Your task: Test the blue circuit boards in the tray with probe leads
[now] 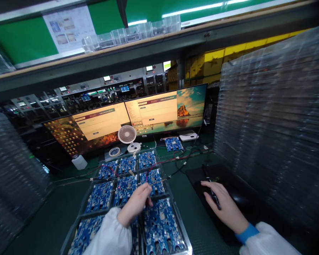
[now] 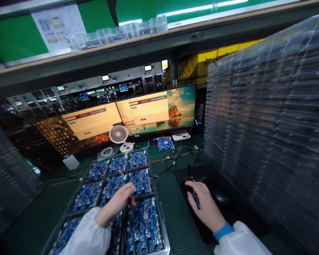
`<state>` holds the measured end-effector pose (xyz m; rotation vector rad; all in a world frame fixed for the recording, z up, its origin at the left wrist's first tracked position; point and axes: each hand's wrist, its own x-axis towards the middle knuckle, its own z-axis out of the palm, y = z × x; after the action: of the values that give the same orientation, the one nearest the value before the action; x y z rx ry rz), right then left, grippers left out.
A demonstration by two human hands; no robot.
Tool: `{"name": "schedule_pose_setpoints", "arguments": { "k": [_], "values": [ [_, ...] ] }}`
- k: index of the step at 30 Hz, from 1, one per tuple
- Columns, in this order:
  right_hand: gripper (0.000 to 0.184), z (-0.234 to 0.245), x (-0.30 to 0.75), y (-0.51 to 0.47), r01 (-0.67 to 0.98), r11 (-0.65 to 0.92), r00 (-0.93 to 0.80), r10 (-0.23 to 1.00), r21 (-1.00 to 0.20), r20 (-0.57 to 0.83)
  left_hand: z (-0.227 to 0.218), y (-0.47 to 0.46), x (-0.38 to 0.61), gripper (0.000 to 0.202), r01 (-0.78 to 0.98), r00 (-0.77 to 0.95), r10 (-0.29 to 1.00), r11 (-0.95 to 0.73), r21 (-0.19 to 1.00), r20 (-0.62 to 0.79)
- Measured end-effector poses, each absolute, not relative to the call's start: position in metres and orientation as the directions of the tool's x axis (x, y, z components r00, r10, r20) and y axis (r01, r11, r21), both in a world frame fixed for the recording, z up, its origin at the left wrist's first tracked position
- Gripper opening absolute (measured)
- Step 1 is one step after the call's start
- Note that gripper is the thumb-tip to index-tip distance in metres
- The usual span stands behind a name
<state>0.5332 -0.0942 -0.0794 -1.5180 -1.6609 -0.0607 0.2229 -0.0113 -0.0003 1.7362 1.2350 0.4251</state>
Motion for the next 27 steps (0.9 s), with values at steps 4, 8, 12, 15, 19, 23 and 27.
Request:
{"name": "schedule_pose_setpoints", "arguments": {
  "k": [4, 8, 12, 15, 19, 23, 27],
  "values": [
    [0.024, -0.081, 0.535, -0.093, 0.846, 0.267, 0.097, 0.773, -0.461, 0.627, -0.013, -0.041, 0.211, 0.034, 0.595, 0.417, 0.894, -0.134, 0.792, -0.162],
    [0.022, -0.082, 0.533, -0.093, 0.867, 0.297, 0.042, 0.757, -0.401, 0.652, -0.016, -0.060, 0.211, 0.033, 0.690, 0.487, 0.858, -0.264, 0.674, -0.163],
    [0.024, -0.081, 0.526, -0.095, 0.881, 0.335, -0.037, 0.752, -0.333, 0.658, -0.017, -0.070, 0.211, 0.028, 0.711, 0.516, 0.839, -0.307, 0.633, -0.172],
    [0.025, -0.082, 0.519, -0.095, 0.887, 0.366, -0.099, 0.746, -0.280, 0.659, -0.020, -0.072, 0.211, 0.024, 0.701, 0.513, 0.847, -0.318, 0.639, -0.141],
    [0.027, -0.086, 0.510, -0.094, 0.889, 0.404, -0.175, 0.735, -0.216, 0.655, -0.024, -0.069, 0.209, 0.025, 0.650, 0.433, 0.901, -0.289, 0.703, -0.031],
    [0.031, -0.090, 0.506, -0.092, 0.891, 0.421, -0.217, 0.723, -0.170, 0.656, -0.030, -0.067, 0.206, 0.026, 0.636, 0.357, 0.934, -0.236, 0.735, -0.009],
    [0.031, -0.092, 0.510, -0.091, 0.905, 0.413, -0.236, 0.690, -0.103, 0.684, -0.039, -0.065, 0.204, 0.026, 0.642, 0.346, 0.938, -0.226, 0.733, -0.013]
  ]
}}
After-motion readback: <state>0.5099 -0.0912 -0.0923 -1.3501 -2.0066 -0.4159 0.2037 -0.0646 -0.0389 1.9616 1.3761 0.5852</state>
